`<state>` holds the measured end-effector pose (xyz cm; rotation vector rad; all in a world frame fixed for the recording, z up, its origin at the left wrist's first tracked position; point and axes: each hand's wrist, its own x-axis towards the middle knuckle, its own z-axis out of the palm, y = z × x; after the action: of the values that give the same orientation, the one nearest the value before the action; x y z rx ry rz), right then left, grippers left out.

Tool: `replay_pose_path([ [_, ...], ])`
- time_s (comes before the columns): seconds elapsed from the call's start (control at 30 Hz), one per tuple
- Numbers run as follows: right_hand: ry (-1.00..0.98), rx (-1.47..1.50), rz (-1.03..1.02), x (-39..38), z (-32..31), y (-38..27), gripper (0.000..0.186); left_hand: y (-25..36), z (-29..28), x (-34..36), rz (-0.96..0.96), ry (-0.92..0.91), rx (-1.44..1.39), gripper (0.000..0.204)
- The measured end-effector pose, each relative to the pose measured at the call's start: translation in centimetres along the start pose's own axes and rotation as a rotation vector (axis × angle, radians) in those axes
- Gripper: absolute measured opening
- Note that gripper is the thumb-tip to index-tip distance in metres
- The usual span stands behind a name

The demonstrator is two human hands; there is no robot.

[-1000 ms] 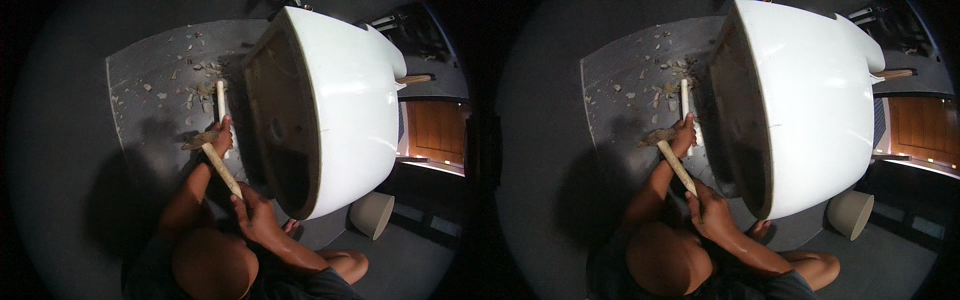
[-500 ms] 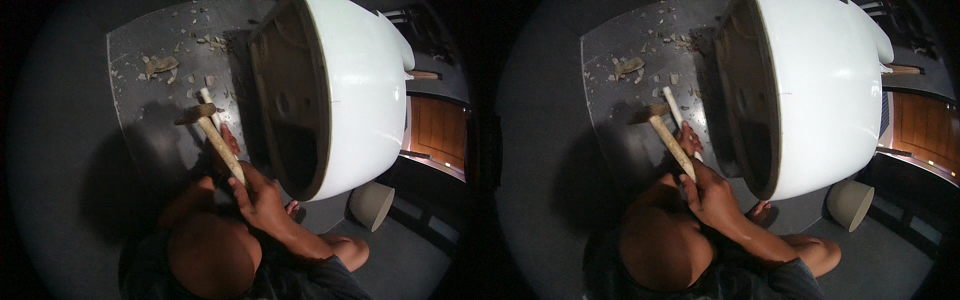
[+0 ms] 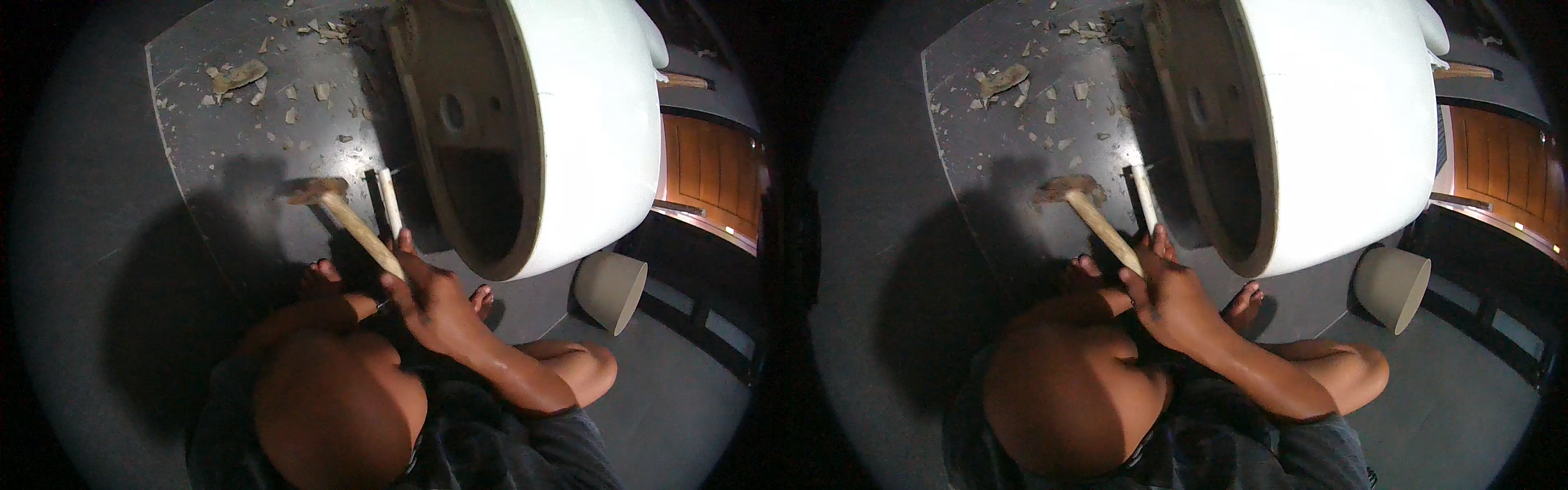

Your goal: The person removes a toilet from the floor, uses a hammer and chisel to break off the old flange, cleans the area, and then measures and repositions the toilet.

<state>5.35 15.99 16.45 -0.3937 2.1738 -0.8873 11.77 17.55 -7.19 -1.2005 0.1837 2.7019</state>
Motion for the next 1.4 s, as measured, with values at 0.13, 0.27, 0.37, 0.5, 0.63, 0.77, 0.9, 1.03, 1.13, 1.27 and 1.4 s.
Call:
replay_pose_path([
  [0.13, -0.085, -0.256, -0.026, -5.3, -4.5, 1.2, 0.032, -0.6, -0.9, -0.1, -0.115, -0.069, -0.075, 0.042],
  [0.27, -0.307, -0.204, 0.226, -9.8, -8.9, 2.7, 0.034, 0.1, -0.6, -0.1, 0.008, -0.041, 0.227, 0.049],
  [0.37, -0.276, -0.189, 0.176, -11.3, -10.6, 3.9, 0.034, 0.5, 0.1, -0.5, 0.119, -0.059, 0.366, 0.051],
  [0.5, -0.334, -0.356, 0.224, -12.0, -12.2, 5.5, 0.034, 0.4, 0.9, -0.9, 0.069, -0.03, 0.249, 0.047],
  [0.63, -0.32, -0.444, 0.183, -12.2, -12.5, 6.7, 0.036, 0.5, 1.0, -0.4, 0.138, -0.016, 0.337, 0.046],
  [0.77, -0.242, -0.416, 0.151, -12.0, -11.6, 7.1, 0.036, 0.5, 0.8, 0.1, 0.141, -0.024, 0.398, 0.046],
  [0.9, -0.244, -0.398, 0.217, -11.6, -10.6, 6.9, 0.035, 0.1, 0.8, 0.2, 0.219, -0.049, 0.513, 0.046],
  [1.03, -0.223, -0.399, 0.193, -11.5, -10.2, 6.6, 0.034, 0.1, 0.4, -0.2, 0.241, -0.11, 0.514, 0.048],
  [1.13, -0.216, -0.399, 0.191, -11.6, -10.2, 6.2, 0.035, 0.1, -0.1, -0.5, 0.293, -0.134, 0.607, 0.05],
  [1.27, -0.209, -0.41, 0.245, -11.6, -10.2, 5.5, 0.036, -0.3, -0.5, -0.7, 0.25, -0.119, 0.575, 0.052],
  [1.4, -0.165, -0.338, 0.266, -11.5, -9.9, 4.7, 0.04, -0.6, -0.9, -0.6, 0.269, -0.084, 0.606, 0.054],
])
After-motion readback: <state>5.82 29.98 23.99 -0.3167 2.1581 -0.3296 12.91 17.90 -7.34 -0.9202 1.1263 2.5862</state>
